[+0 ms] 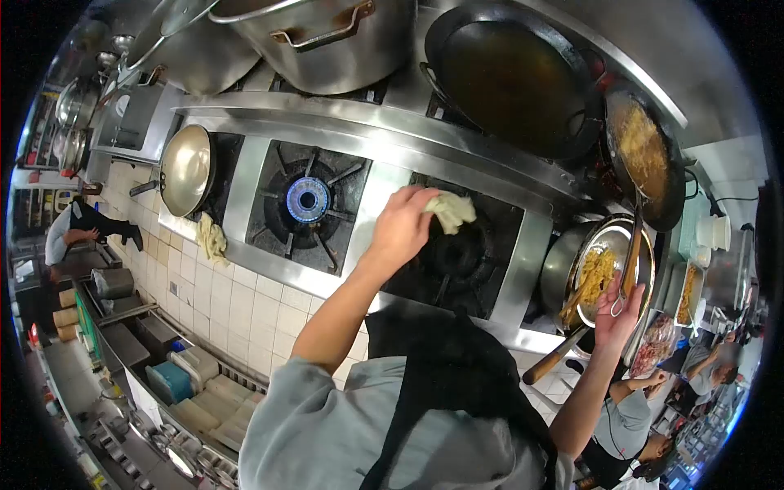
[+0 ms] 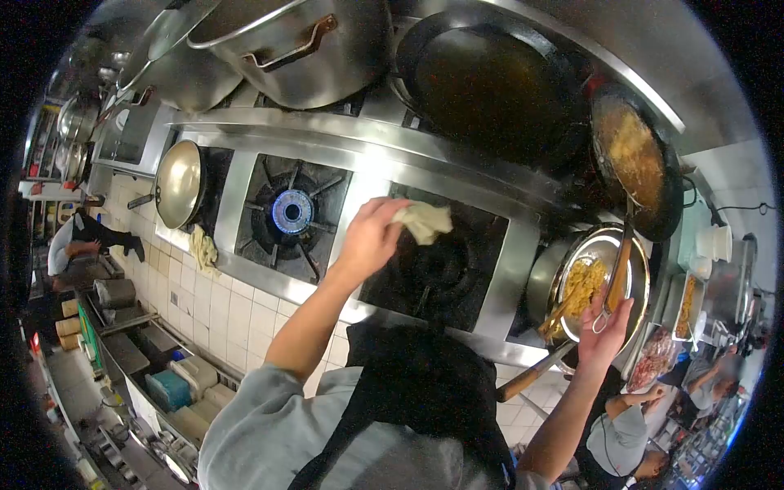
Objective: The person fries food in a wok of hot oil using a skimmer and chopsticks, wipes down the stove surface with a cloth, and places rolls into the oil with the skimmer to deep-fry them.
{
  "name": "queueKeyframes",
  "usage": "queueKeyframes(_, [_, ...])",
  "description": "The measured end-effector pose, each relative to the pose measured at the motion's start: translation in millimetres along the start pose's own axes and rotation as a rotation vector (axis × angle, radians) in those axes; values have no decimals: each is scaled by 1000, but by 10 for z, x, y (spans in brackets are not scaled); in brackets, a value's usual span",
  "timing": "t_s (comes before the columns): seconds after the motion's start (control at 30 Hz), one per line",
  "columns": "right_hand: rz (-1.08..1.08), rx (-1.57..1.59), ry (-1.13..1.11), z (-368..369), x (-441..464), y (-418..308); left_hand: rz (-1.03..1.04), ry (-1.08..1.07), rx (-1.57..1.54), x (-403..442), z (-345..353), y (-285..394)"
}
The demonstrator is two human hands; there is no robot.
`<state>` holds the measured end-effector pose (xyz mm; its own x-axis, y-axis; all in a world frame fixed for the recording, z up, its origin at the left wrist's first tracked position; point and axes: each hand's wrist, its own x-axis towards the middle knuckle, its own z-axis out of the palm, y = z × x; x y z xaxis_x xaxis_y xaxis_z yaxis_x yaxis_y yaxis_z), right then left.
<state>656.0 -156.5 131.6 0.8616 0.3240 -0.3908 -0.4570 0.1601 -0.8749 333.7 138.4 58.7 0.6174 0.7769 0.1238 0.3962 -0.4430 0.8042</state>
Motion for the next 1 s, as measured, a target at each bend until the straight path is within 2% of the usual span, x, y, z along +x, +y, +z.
queueKeyframes(0.07, [22, 18, -72, -38, 98, -16, -20, 155, 87, -273, -146, 26])
queueKeyframes(0.2, [70, 101, -263, -12, 292, 2, -144, 298, 45, -663, -95, -151])
queueKeyframes(0.3, [71, 109, -342, 15, 432, 25, -236, 368, -7, -659, -86, -208])
queueKeyframes(0.33, [65, 102, -361, 165, 358, -18, -210, 392, 5, -611, -107, -222])
queueKeyframes(0.47, [104, 36, -260, 421, 338, -89, -133, 423, 72, -253, -229, -211])
queueKeyframes(0.53, [141, -93, -364, 340, 425, -101, -115, 278, 155, -223, -243, -70])
queueKeyframes(0.57, [27, -202, -222, 395, 433, -59, -78, 219, 248, -268, -208, -2])
queueKeyframes(0.63, [68, -234, -148, 542, 340, -118, -11, 80, 296, -455, -158, 122])
queueKeyframes(0.7, [111, -106, -94, 637, 328, -147, -59, -158, 159, -740, -83, 114])
queueKeyframes(0.77, [196, 25, -195, 489, 533, -68, -59, -448, 9, -1100, -42, -83])
queueKeyframes(0.83, [205, 105, -200, 548, 611, -25, -209, -793, 20, -1346, -138, -59])
queueKeyframes(0.9, [212, 185, -188, 618, 650, -17, -366, -1001, -59, -1739, -90, -482])
queueKeyframes(0.97, [217, 202, -189, 666, 629, -61, -658, -947, -440, -1988, -194, -507])
queueKeyframes(1.0, [234, 188, -159, 721, 564, -122, -653, -951, -433, -2204, -210, -678])
